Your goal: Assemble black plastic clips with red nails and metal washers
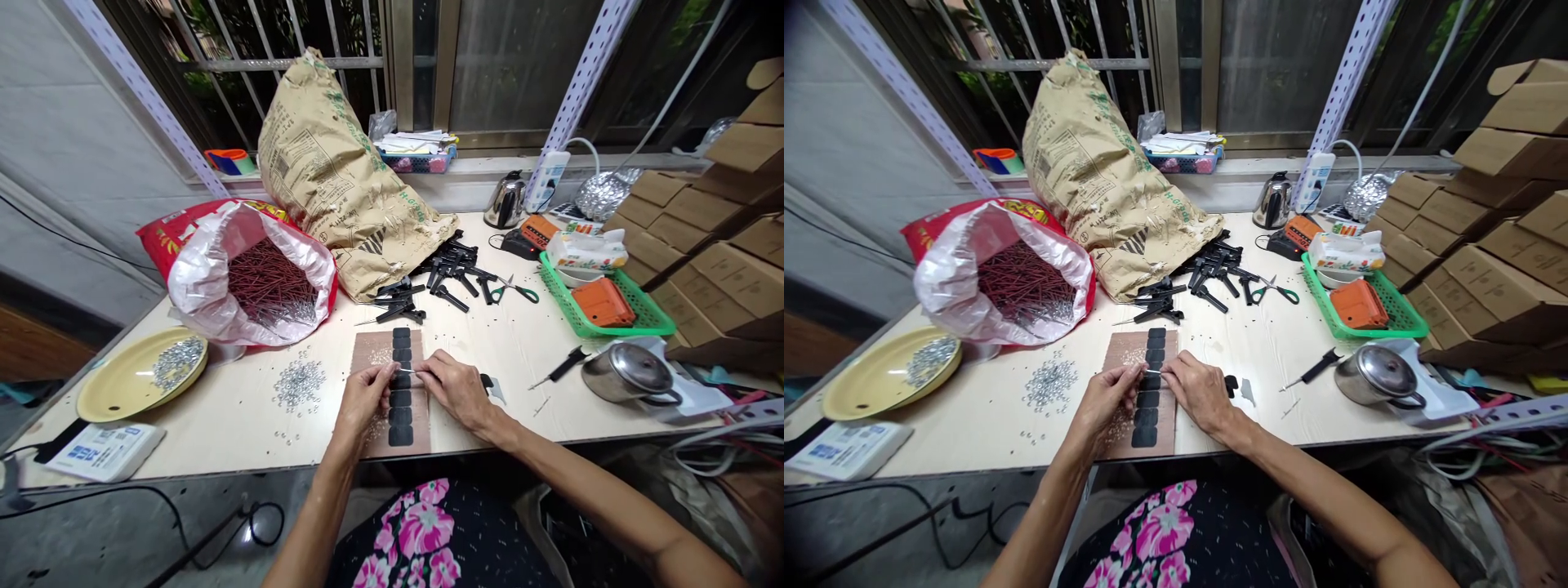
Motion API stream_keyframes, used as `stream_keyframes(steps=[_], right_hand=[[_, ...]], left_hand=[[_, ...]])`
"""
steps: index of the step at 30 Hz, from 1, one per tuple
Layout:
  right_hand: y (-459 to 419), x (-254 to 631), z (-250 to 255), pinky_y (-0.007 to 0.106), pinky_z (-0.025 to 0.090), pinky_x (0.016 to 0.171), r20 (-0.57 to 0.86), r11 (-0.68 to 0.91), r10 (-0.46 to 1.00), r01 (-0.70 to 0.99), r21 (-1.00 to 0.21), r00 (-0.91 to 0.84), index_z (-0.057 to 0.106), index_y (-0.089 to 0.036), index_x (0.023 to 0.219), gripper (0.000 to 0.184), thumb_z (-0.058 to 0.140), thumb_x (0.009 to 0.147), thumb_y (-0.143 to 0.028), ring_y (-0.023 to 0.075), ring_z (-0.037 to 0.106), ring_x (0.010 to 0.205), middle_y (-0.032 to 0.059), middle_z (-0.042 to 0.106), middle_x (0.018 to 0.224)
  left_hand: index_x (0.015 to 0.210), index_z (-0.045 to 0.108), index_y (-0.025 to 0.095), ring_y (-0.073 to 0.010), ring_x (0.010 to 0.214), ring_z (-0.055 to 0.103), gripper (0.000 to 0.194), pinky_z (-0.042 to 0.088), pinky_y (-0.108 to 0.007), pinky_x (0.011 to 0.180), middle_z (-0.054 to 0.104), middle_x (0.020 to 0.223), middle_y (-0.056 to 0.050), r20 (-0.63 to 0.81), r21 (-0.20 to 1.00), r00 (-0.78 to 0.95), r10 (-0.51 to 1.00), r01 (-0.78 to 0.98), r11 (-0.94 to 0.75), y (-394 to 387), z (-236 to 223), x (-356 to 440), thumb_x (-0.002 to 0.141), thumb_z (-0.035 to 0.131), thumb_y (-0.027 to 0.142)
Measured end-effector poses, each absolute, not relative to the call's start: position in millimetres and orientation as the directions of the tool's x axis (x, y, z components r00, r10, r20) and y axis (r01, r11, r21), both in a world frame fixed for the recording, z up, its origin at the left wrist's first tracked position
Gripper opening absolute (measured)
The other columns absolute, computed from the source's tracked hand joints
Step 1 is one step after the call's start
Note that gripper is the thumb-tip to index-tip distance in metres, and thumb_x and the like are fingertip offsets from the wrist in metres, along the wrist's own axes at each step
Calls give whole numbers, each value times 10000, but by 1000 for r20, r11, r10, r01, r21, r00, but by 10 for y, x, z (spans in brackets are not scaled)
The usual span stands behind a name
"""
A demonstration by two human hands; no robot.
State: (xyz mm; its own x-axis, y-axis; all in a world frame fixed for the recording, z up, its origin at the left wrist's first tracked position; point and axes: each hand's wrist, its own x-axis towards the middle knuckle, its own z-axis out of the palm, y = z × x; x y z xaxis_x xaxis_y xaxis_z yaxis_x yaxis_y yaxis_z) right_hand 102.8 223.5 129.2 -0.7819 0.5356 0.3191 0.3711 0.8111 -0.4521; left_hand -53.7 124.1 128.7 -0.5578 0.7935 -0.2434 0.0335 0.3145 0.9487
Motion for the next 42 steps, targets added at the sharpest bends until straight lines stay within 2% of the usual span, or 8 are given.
stream_keyframes(steps=[3,6,11,18,30,33,38,42], right_hand=[[2280,1010,1297,216,438,626,330,826,525,375,-421,-785,604,-205,961,172,445,948,-270,120,604,779,22,617,935],[2420,943,1294,223,403,586,344,854,498,381,-355,-796,603,-184,934,218,404,963,-270,126,587,734,34,613,910],[2757,773,1204,213,371,573,340,891,434,340,-302,-834,605,-166,889,220,414,961,-245,120,553,709,34,599,858],[2749,807,1043,223,369,590,345,981,-18,-83,-173,-938,614,-171,842,236,404,949,-154,113,501,689,8,572,757],[2698,740,1069,214,395,509,348,957,207,115,-266,-914,591,-166,806,290,344,958,-172,131,484,684,23,557,721],[2651,754,1088,211,410,510,324,955,42,-57,-291,-945,596,-185,820,282,350,958,-184,123,489,685,8,558,726],[2666,781,1075,217,413,496,335,940,197,81,-331,-921,593,-155,826,327,302,972,-180,121,484,679,30,557,761],[2655,816,1038,197,377,455,303,943,42,-62,-326,-952,597,-186,887,302,309,978,-191,108,461,633,-6,533,701]], left_hand=[[1008,684,151,-220,768,619,412,501,-358,738,663,856,-80,66,830,-641,765,461,314,1220,1289,-605,865,451,459],[1187,599,92,-330,1251,414,435,350,-474,1026,560,1260,-166,307,531,-533,789,783,322,1209,1159,-707,917,354,329],[1336,426,58,-309,1403,111,478,293,-506,1078,342,1459,-174,271,284,-379,885,910,303,1209,800,-804,940,310,300],[1362,381,59,-288,1396,159,488,300,-497,1077,309,1471,-185,252,240,-385,888,914,328,1195,705,-776,958,252,300],[1359,393,63,-288,1392,171,479,285,-498,1083,316,1467,-188,236,270,-411,880,898,347,1203,719,-759,959,246,281],[1357,396,55,-292,1391,174,481,280,-493,1087,315,1467,-189,228,274,-418,879,894,354,1212,720,-760,957,251,279],[1369,384,89,-277,1394,169,482,285,-498,1083,312,1474,-172,238,305,-425,874,887,348,1215,712,-760,962,223,293],[1371,379,91,-273,1397,155,484,284,-500,1085,314,1473,-173,244,306,-421,874,888,343,1212,697,-762,962,221,297]])
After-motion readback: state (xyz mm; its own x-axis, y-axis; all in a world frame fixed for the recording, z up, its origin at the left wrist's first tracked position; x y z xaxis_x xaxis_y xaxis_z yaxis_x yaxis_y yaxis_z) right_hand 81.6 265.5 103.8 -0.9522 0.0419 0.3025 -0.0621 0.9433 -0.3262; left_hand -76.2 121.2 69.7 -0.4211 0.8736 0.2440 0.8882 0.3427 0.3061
